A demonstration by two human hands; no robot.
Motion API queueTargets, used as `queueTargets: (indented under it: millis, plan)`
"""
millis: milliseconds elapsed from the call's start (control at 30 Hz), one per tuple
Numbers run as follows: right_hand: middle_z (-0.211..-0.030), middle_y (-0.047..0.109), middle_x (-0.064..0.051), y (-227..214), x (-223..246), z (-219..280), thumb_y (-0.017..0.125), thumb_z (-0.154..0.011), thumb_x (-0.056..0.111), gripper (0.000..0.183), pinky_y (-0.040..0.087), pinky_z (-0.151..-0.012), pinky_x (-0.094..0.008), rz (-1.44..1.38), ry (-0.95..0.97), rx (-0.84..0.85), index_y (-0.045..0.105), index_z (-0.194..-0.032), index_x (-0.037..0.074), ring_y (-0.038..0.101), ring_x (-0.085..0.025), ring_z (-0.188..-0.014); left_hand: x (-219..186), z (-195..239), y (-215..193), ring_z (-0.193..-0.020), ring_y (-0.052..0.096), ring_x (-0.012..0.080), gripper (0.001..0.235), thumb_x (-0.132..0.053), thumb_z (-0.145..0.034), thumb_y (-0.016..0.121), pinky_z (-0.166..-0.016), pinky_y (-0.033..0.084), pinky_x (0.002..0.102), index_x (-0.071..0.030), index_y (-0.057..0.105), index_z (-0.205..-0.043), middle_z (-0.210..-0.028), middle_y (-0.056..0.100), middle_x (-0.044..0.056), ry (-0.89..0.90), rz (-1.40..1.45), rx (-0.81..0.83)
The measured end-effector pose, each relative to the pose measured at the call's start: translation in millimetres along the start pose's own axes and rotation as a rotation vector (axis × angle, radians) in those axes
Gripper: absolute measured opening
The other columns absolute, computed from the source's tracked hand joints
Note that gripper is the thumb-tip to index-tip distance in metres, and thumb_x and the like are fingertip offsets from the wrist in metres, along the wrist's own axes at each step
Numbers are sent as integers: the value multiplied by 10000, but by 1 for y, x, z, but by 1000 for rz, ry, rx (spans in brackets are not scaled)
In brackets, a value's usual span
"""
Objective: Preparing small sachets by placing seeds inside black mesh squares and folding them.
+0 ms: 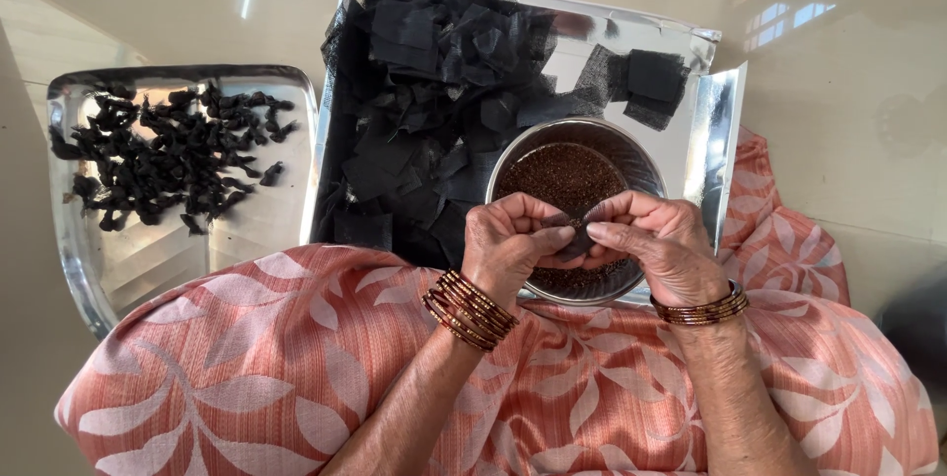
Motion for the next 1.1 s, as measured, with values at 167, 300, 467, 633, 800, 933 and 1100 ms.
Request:
queueTargets:
  millis: [167, 300, 467, 633, 800, 933, 1100]
  plan:
    - [-908, 773, -127, -2, 18, 9, 772, -828, 32, 223, 655, -700, -270, 3, -28, 37, 729, -1023, -66, 762, -166, -735, -10, 6, 2, -755, 769, 233, 62, 108, -912, 669, -696, 694, 360, 104, 671, -974, -889, 751, 193, -7, 21, 12]
    - [-854, 776, -134, 0, 39, 21, 784, -823, 34, 220, 641, -690, -245, 156, -26, -56, 738, -1012, -69, 775, -173, -714, -12, 8, 1, -835, 774, 213, 112, 94, -928, 648, -776, 693, 357, 94, 686, -1033, -956, 767, 188, 34, 24, 84]
    - [-838, 781, -117, 5, 53, 28, 781, -836, 24, 197, 623, -646, -236, 285, -63, -113, 747, -1010, -61, 778, -167, -712, -13, 8, 3, -865, 774, 206, 130, 88, -927, 641, -797, 690, 361, 85, 690, -1047, -970, 774, 167, -7, -6, 75]
    - [-884, 784, -98, 4, 57, 31, 758, -860, 14, 203, 605, -667, -217, 409, -121, -145, 741, -1055, -39, 777, -147, -770, -10, 6, 3, -842, 765, 179, 149, 89, -918, 660, -772, 681, 329, 75, 705, -1059, -964, 778, 162, -28, -61, 38]
    - [-897, 780, -81, 0, 49, 30, 731, -885, 2, 121, 652, -716, -229, 466, -218, -141, 730, -1002, -29, 781, -137, -804, -7, 4, 4, -775, 757, 148, 164, 105, -885, 701, -702, 686, 280, 73, 707, -1046, -915, 767, 156, 6, -58, 24]
    - [-925, 777, -66, 9, 53, 28, 707, -906, 15, 100, 661, -714, -229, 513, -287, -102, 752, -992, -5, 785, -133, -813, -10, 6, 6, -763, 758, 150, 149, 99, -889, 696, -689, 678, 273, 80, 710, -1037, -907, 774, 155, 14, -104, -6]
    - [-961, 784, -77, 18, 39, 23, 819, -831, 121, 205, 659, -634, -232, 631, -315, -128, 754, -998, 19, 777, -122, -754, -12, 7, 9, -768, 752, 130, 147, 101, -881, 694, -700, 673, 259, 80, 703, -1026, -906, 771, 136, 34, -112, -16]
Point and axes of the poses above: each hand's wrist, its own z-axis away from the middle knuckle, its own y-axis out of the palm, x = y × z, the point moved 1 cm from there along -z, towards the middle knuckle
